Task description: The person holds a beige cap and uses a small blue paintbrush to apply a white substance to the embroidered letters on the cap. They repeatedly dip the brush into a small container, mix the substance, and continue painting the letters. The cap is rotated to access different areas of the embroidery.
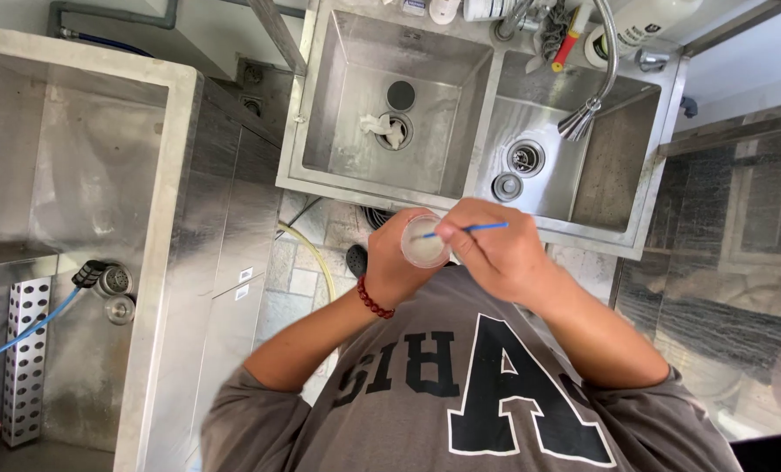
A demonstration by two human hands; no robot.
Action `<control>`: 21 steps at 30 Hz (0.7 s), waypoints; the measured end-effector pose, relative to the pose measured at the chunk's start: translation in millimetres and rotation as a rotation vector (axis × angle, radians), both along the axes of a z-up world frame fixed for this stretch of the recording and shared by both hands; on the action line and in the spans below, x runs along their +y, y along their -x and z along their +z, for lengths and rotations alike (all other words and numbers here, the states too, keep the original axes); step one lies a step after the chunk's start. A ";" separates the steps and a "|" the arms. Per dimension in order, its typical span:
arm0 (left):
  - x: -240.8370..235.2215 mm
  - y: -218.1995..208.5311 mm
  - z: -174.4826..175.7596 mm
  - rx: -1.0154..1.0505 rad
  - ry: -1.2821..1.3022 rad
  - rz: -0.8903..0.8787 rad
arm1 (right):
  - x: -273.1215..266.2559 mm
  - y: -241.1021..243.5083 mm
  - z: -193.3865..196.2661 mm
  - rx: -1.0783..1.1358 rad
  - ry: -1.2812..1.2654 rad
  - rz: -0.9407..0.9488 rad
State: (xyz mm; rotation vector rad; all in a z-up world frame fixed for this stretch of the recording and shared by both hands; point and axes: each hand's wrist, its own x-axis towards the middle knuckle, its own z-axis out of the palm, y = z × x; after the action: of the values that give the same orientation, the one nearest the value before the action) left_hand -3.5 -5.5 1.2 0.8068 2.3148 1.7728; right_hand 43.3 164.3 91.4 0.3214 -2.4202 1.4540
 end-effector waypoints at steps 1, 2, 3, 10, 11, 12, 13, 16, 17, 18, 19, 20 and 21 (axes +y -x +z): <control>-3.5 1.7 1.3 -0.001 0.002 -0.024 | 0.3 -1.2 1.7 -0.029 -0.028 -0.025; -7.3 3.4 3.1 -0.002 0.003 -0.049 | 2.2 -3.0 4.3 -0.059 -0.056 -0.049; -8.5 7.3 4.8 0.003 0.000 -0.076 | 3.9 -3.0 6.7 -0.083 -0.089 -0.077; -3.2 13.9 12.2 -0.012 -0.021 -0.130 | 0.8 -8.8 12.4 -0.023 -0.054 -0.148; -1.8 13.7 12.8 -0.029 -0.014 -0.140 | -1.3 -12.2 13.7 -0.012 -0.064 -0.129; -0.2 13.4 12.8 -0.046 -0.006 -0.151 | -2.9 -14.9 14.4 -0.001 -0.074 -0.111; 0.9 13.1 12.1 -0.049 -0.018 -0.173 | -4.2 -16.1 13.6 0.005 -0.078 -0.149; -1.1 11.4 10.7 -0.049 -0.046 -0.231 | -9.1 -21.9 11.5 0.005 -0.100 -0.246; 0.2 13.9 9.5 -0.033 -0.057 -0.257 | -9.4 -25.5 12.6 -0.001 -0.121 -0.275; 1.0 15.4 9.1 -0.017 -0.068 -0.282 | -11.9 -29.0 13.7 -0.008 -0.142 -0.304; 3.0 16.5 9.4 -0.012 -0.070 -0.295 | -18.0 -31.0 14.3 0.007 -0.117 -0.326; 5.4 16.8 9.5 -0.008 -0.071 -0.308 | -25.9 -32.4 13.8 0.022 -0.092 -0.348; 2.6 13.4 9.5 -0.019 -0.062 -0.323 | -35.2 -38.0 13.0 0.023 -0.058 -0.372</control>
State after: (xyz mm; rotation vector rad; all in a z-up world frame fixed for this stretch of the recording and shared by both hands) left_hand -16.9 -2.8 10.7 1.0967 1.9879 1.7059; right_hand 81.3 129.1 104.3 -0.0972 -2.3471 1.2106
